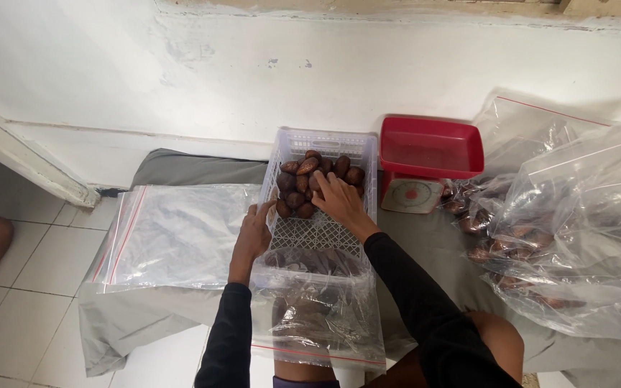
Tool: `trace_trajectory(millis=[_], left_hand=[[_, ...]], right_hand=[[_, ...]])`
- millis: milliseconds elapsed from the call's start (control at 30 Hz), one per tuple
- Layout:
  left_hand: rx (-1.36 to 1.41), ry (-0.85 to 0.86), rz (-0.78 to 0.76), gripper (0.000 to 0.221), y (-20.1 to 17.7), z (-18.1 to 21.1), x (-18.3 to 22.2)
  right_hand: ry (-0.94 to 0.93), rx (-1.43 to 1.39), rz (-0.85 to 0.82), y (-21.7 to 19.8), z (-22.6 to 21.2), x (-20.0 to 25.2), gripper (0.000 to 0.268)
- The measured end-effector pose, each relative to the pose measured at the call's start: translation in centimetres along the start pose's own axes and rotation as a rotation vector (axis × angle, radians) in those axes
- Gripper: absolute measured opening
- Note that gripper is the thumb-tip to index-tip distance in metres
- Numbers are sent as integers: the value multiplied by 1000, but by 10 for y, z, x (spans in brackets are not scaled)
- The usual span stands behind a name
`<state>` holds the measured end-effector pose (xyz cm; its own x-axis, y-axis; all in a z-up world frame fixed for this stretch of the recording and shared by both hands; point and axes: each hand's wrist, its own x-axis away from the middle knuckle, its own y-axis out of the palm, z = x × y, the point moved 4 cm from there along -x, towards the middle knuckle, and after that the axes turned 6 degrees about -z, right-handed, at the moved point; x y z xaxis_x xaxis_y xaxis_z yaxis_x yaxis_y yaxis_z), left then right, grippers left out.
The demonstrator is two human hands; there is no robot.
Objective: Bagging snake fruits from a crate into plastic bags, weighing them, and sealing the bags.
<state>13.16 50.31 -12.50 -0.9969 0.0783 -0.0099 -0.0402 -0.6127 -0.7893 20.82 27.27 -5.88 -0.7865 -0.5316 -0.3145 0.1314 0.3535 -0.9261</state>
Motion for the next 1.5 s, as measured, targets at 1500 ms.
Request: trace_trajectory(millis=[1500], left_hand=[[-284, -125, 60, 52, -21, 17, -35]], right_hand=[[151, -551, 117, -46, 0, 81, 54]])
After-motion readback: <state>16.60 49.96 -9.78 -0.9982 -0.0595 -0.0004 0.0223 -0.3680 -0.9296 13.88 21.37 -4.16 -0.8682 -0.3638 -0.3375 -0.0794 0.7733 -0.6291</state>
